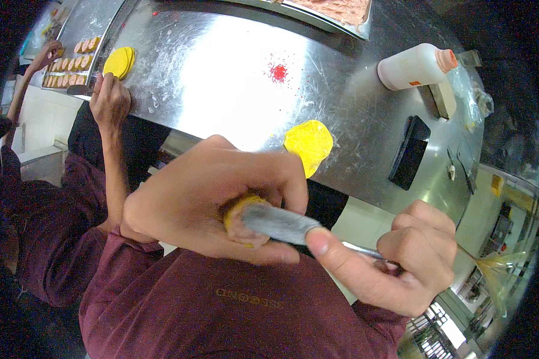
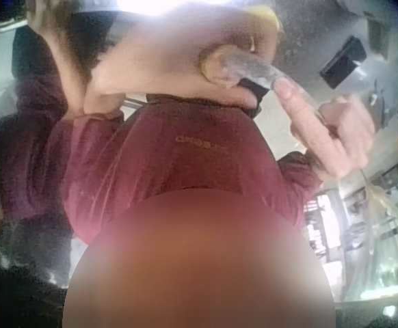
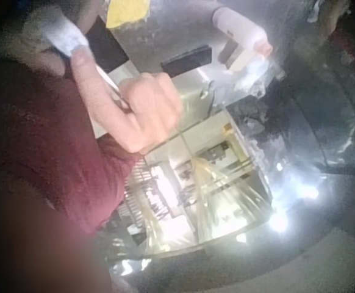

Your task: The person scoops pink filling from a tray with a small metal spatula and places it onto yellow circular wrappers. They fold the wrappers around the filling to form small round parcels and place them on a metal tray. The process repeats continuously with multiple parcels being assembled.

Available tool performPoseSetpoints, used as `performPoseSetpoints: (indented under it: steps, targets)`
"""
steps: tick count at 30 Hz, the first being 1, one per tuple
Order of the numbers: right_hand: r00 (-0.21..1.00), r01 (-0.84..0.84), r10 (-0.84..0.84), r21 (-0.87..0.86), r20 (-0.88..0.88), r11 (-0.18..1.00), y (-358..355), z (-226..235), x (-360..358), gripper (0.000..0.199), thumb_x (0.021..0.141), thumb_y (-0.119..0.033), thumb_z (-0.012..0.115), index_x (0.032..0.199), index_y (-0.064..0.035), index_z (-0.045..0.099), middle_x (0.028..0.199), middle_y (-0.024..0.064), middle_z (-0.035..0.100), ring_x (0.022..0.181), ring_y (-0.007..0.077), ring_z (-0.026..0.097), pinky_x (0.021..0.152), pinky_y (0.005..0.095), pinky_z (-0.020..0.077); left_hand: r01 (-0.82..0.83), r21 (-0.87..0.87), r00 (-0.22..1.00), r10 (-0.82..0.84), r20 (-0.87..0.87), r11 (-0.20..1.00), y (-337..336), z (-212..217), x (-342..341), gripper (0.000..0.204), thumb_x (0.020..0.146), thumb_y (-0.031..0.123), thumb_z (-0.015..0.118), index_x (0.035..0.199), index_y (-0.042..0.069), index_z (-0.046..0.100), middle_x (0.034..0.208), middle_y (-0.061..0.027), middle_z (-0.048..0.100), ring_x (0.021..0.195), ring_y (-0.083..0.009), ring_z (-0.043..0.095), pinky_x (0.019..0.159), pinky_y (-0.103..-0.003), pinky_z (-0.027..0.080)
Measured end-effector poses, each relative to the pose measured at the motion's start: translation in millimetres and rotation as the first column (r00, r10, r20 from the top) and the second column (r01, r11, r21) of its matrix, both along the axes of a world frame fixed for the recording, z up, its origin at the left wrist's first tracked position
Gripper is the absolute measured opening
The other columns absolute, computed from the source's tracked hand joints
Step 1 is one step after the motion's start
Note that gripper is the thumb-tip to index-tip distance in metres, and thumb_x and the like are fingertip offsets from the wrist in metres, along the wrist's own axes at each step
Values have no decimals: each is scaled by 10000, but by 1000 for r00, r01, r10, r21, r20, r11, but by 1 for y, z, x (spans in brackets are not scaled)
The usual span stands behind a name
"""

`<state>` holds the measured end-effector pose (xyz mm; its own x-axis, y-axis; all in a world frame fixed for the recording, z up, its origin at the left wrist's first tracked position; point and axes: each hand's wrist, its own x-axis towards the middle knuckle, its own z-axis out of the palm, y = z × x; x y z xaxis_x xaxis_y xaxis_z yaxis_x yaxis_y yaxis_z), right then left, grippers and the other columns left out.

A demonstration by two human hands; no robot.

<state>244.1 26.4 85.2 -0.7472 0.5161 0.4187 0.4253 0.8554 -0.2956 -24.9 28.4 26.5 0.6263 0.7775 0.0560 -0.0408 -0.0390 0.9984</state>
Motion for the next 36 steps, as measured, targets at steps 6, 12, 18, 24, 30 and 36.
performPoseSetpoints:
  steps: [6, 12, 18, 24, 30, 36]
  targets:
    - [999, 34, -34, 8, -6, 999, -3, -7, -5, 440, 617, -146, 990, 1036, -238, 890, 729, -52, 313, 509, 82, 338, 489, 277, 171, -50, 230, 997, 62, -46, 972, -1, -4, 3, 273, 880, 232, 873, 819, 64, 667, 679, -56, 623, 562, -217, 599, 531, -346, 440]
    - [999, 30, -30, 30, 11, 999, -1, -2, 5, 473, 615, -116, 976, 1065, -236, 888, 737, -53, 309, 509, 81, 334, 490, 278, 173, -80, 10, 997, 80, 4, 997, -4, 2, -5, 273, 871, 218, 883, 812, 67, 663, 664, -41, 620, 562, -206, 607, 532, -339, 447]
    - [1000, -10, 12, -56, 28, 998, -4, -1, 0, 462, 606, -115, 985, 1041, -238, 891, 727, -57, 304, 512, 88, 335, 488, 284, 169, -30, 215, 999, 36, -26, 976, -2, -6, 8, 296, 865, 224, 894, 799, 68, 651, 674, -35, 632, 564, -203, 607, 538, -336, 450]
    - [998, 60, -60, 16, 13, 998, -5, -6, 2, 466, 602, -112, 989, 1039, -242, 891, 719, -59, 294, 513, 88, 334, 488, 282, 169, -70, 161, 995, 80, -57, 984, -5, -2, -6, 291, 865, 217, 890, 791, 74, 648, 690, -54, 641, 563, -219, 612, 530, -343, 445]
    - [999, 7, -8, -29, -35, 1000, -7, -5, 2, 496, 598, -127, 994, 1066, -246, 885, 719, -57, 298, 512, 85, 339, 486, 282, 172, -43, 100, 999, 41, 17, 994, -3, -2, 5, 279, 869, 228, 875, 815, 74, 649, 687, -76, 623, 557, -232, 603, 523, -348, 438]
    - [999, 52, -52, 23, -15, 998, -7, -9, -1, 493, 592, -150, 1001, 1059, -255, 883, 718, -55, 305, 515, 86, 355, 486, 276, 176, -43, 212, 996, 59, -69, 976, -5, -2, -3, 272, 866, 234, 879, 847, 83, 654, 689, -66, 623, 555, -221, 610, 523, -343, 438]
